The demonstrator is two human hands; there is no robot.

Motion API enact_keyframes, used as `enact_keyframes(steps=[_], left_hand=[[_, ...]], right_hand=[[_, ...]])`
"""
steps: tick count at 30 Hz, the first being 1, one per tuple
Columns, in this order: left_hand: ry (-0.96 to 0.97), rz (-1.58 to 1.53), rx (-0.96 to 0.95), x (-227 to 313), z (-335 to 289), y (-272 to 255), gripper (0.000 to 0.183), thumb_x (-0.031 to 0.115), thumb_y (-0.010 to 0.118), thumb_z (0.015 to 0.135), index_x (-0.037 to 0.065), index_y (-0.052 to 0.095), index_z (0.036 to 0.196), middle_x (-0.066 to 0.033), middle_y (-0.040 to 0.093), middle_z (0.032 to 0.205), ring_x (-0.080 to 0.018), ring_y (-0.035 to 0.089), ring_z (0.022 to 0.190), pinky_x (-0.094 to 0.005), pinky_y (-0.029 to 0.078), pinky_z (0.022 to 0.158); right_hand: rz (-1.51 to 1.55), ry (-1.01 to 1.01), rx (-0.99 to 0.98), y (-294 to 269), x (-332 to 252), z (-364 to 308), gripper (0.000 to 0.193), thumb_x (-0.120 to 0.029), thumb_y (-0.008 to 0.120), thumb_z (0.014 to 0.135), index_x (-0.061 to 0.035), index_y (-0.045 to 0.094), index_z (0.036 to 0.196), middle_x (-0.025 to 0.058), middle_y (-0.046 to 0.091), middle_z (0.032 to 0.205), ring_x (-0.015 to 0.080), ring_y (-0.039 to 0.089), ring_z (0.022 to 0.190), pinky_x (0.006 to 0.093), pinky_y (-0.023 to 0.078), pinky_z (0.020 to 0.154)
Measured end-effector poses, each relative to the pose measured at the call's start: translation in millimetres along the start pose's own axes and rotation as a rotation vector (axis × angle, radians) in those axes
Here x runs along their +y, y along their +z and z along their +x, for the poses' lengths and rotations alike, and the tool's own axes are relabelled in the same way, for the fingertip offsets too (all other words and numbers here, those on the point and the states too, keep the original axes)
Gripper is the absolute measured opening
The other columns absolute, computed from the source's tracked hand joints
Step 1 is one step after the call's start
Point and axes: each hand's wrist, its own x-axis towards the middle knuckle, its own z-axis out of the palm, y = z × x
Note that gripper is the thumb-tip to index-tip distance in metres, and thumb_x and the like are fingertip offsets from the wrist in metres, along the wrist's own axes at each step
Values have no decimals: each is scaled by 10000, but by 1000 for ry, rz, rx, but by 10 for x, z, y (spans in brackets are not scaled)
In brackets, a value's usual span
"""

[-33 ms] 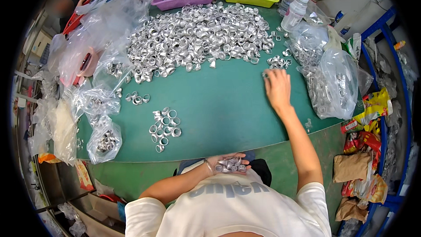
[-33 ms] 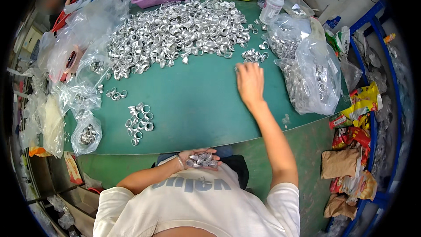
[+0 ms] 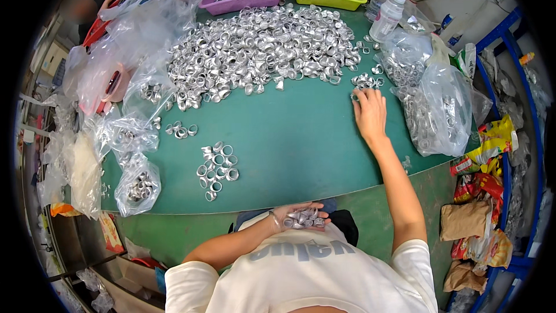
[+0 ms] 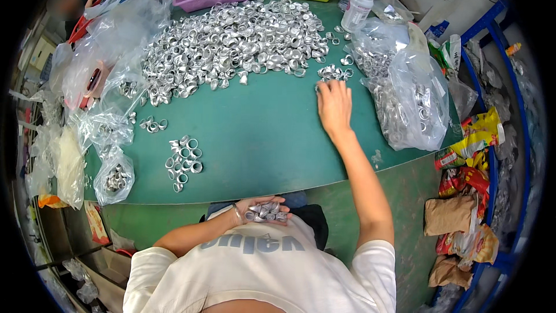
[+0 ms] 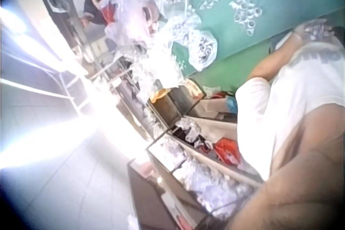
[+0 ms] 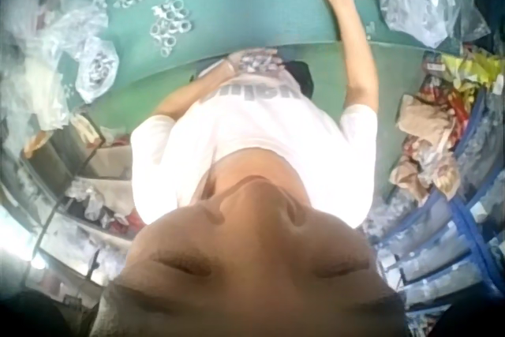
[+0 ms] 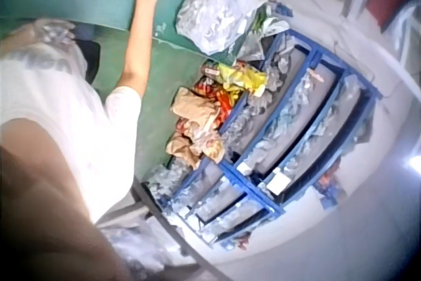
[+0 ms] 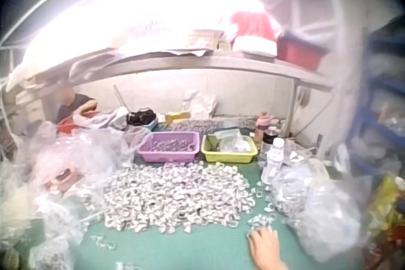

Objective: The person sorts through a pile of metal rings on a green table by hand, picking them up to inspect them and placing them into different plastic bags and containers.

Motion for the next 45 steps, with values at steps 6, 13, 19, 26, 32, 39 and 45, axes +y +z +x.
enact_keyframes(steps=[6, 13, 19, 26, 32, 39, 45], left_hand=[[152, 315, 106, -100, -152, 208, 365, 229, 416, 970, -31, 530, 1200, -265, 568, 1173, -398, 500, 1184, -556, 355, 1056], [260, 11, 155, -248, -268, 664, 277, 141, 523, 901, -6, 565, 1132, -233, 585, 1074, -397, 476, 1178, -572, 330, 1062], [445, -3, 233, -223, -79, 1258, 240, 102, 549, 869, 20, 593, 1091, -211, 592, 1051, -368, 491, 1147, -570, 338, 1055], [507, 267, 157, 7, 974, 2300, 329, 88, 514, 857, -14, 523, 1170, -219, 549, 1167, -395, 486, 1177, -576, 320, 1062], [488, 510, 92, 64, 2357, 3171, 320, 181, 459, 881, -7, 503, 1136, -220, 569, 1103, -386, 558, 1066, -565, 424, 963], [685, 941, 283, 157, 3140, 3314, 373, 324, 497, 876, 29, 616, 1072, -138, 588, 1099, -242, 538, 1045, -402, 391, 942], [661, 1236, 22, 325, 2897, 3307, 307, 188, 516, 906, -7, 607, 1126, -138, 623, 1123, -220, 559, 1090, -343, 381, 983]], right_hand=[[239, 54, 26, -262, -94, -198, 275, -108, 668, 788, -45, 623, 1052, 130, 541, 945, 298, 507, 887, 407, 412, 801], [579, 108, -248, -631, -493, -838, 242, -90, 675, 794, -11, 627, 1018, 128, 562, 1001, 304, 531, 967, 371, 428, 862], [838, 293, -102, -915, -590, -1097, 286, -64, 674, 784, -4, 612, 1056, 140, 562, 1053, 313, 531, 1017, 378, 429, 892], [-44, 461, 494, -1519, 227, -925, 429, -52, 677, 751, -13, 559, 1161, 156, 529, 1174, 340, 469, 1131, 434, 342, 980], [-254, 425, 262, -1478, 794, -980, 251, -79, 694, 734, -68, 630, 976, 81, 594, 1000, 275, 527, 1063, 529, 278, 1013], [-224, 286, 281, -1709, 713, -818, 154, -13, 651, 707, -89, 656, 842, 27, 572, 796, 211, 565, 885, 531, 290, 1007], [-232, 259, 263, -1787, 691, -731, 200, 6, 645, 682, -103, 664, 848, 8, 568, 784, 201, 564, 853, 522, 313, 976]])
